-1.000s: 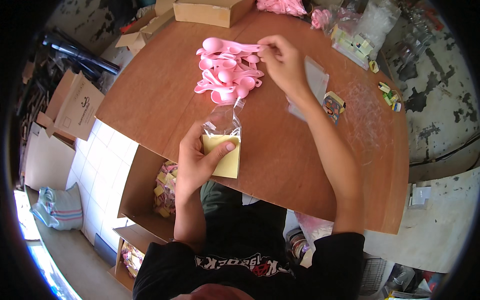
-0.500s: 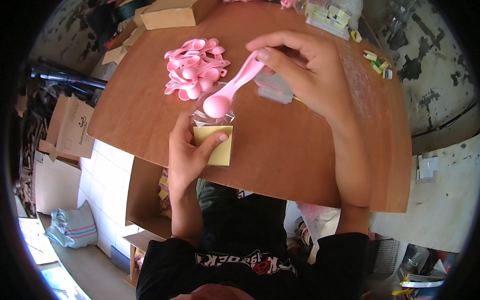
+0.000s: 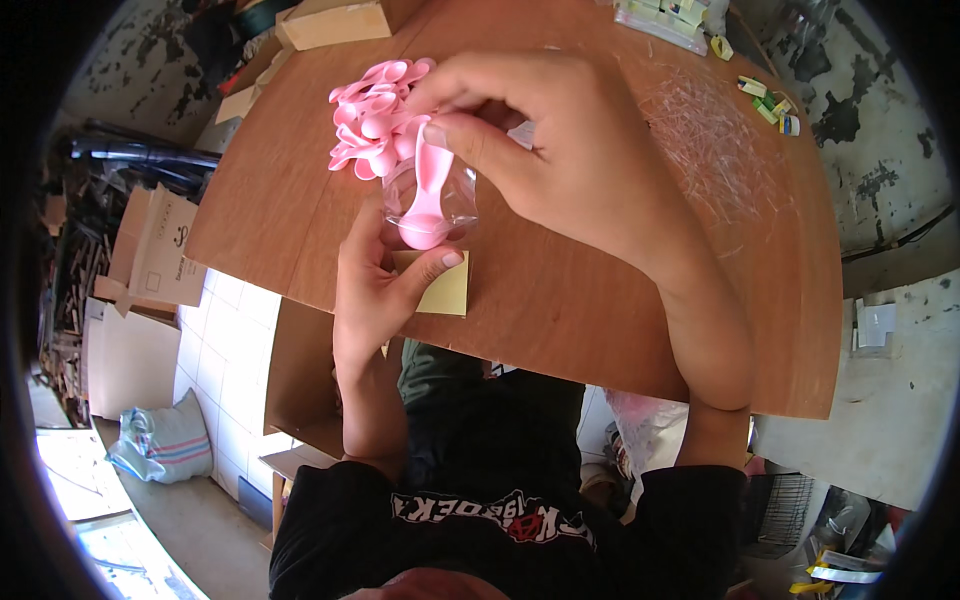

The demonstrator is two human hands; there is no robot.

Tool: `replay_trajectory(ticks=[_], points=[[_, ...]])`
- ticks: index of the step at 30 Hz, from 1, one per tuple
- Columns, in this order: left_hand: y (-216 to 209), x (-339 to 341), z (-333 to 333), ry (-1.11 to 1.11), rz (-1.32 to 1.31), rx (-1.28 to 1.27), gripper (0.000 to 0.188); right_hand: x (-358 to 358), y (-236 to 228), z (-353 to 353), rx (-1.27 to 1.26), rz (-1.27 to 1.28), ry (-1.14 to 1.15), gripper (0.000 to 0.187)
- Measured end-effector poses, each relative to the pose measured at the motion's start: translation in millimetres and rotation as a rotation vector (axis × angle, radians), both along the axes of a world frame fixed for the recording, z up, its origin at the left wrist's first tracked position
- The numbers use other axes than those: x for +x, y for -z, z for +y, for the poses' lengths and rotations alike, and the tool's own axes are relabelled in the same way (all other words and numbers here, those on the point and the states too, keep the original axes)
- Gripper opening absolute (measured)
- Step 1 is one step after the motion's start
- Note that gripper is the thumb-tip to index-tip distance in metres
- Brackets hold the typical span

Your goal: The person repeatedly picks up pink plastic spoons and small yellow paper pieces, places them into clear plastic bags, and seals the bags. The person handles the items one at a time and stacks the sealed bags on the table.

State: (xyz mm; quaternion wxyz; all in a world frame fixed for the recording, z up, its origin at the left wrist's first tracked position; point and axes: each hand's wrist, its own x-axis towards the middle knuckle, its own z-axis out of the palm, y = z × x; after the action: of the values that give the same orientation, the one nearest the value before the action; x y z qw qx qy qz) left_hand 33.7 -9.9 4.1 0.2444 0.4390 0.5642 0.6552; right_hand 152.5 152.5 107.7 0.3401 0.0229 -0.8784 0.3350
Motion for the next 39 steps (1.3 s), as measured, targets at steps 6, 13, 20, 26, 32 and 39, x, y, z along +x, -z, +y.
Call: replay_trajectory(ticks=[6, 13, 20, 26, 32, 39], points=[[0, 2, -5, 0.023, -0.052, 0.06, 0.071, -3, 5, -4, 0.101, -0.08, -0.051, 0.014], [1, 1, -7, 0.078, -0.112, 0.146, 0.091, -10, 10, -17, -0.052, -0.178, -0.136, 0.012], [-10, -1, -9, 0.012, -0.13, 0.367, 0.042, -11, 7, -31, 0.013, -0.068, -0.102, 0.011], [-26, 4, -20, -0.146, 0.012, 0.171, 0.021, -10, 8, -41, 0.247, 0.072, 0.054, 0.019], [-26, 9, -21, -0.223, 0.216, 0.056, 0.021, -15, 13, -36, 0.637, 0.185, 0.158, 0.016], [-38, 6, -29, -0.197, 0.576, 0.033, 0.024, -5, 5, -44, 0.72, 0.128, 0.23, 0.016]])
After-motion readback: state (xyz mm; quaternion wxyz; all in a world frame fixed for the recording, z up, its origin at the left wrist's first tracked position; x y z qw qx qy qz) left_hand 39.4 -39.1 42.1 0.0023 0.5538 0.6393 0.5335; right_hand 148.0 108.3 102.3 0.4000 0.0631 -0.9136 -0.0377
